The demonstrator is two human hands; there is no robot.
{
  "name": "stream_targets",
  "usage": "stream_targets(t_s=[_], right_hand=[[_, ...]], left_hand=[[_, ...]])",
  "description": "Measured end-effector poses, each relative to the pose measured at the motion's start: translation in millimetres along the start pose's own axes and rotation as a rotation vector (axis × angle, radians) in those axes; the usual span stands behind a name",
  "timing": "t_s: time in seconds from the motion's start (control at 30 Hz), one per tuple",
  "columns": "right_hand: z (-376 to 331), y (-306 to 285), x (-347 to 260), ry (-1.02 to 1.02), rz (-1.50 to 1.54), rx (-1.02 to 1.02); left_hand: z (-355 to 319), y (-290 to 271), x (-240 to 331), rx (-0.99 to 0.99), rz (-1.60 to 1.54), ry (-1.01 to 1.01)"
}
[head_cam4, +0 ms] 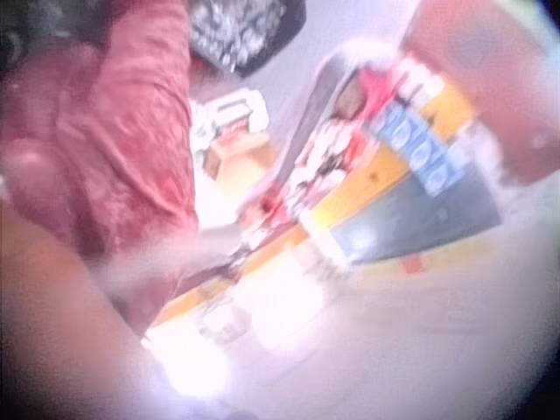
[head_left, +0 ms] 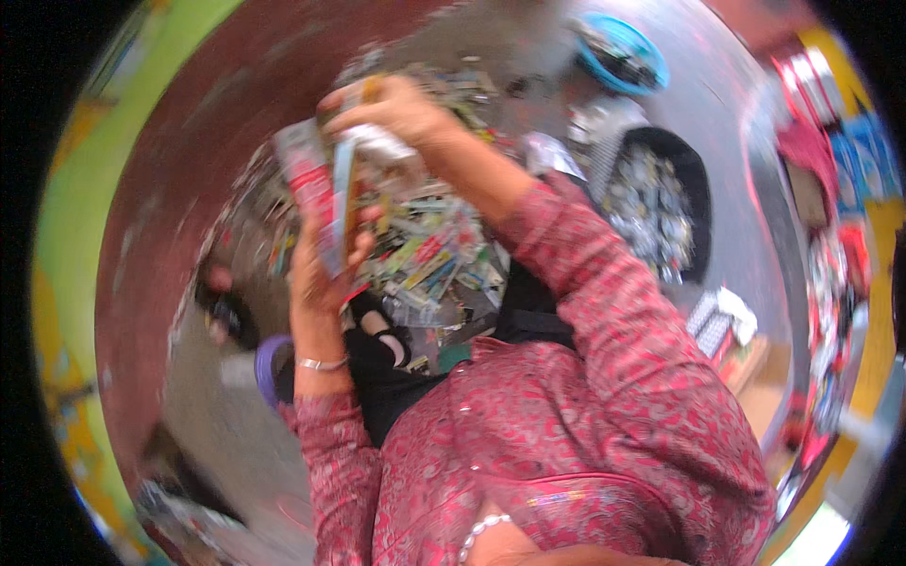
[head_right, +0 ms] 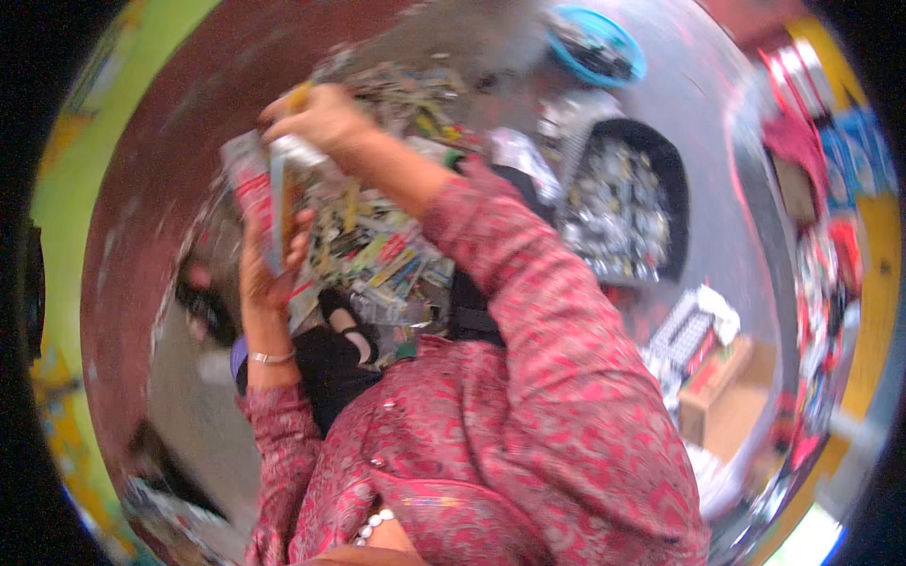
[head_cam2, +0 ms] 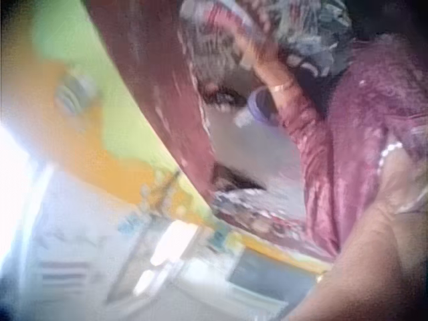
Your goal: The person sorts through a large pile of plastic-wrapped items on the floor, picks up specific narrow tubes by hand, and places them into a plastic bag.
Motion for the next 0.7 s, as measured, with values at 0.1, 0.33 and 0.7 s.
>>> stream_targets(t_s=[0.1, 0.33, 0.7], right_hand=[[-7, 0, -14, -0.017, 0.109, 0.01], [-25, 17, -56, -0.579, 0.014, 0.31], [-61, 72, 12, -1.285, -0.94, -0.495]], left_hand=[[1, 0, 7, -0.146, -0.085, -0.015], [0, -28, -3, -0.02, -0.402, 0.021], [-8, -5, 10, -0.108, -0.139, 0.172]])
Point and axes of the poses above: each hand's wrist, its own z-axis towards the middle knuckle, its own y-axis out of the palm, x = y × z, the point moved 1 cm from there along z, towards the middle knuckle, and after that the axes turned 2 degrees about z, right-handed, at the moved point
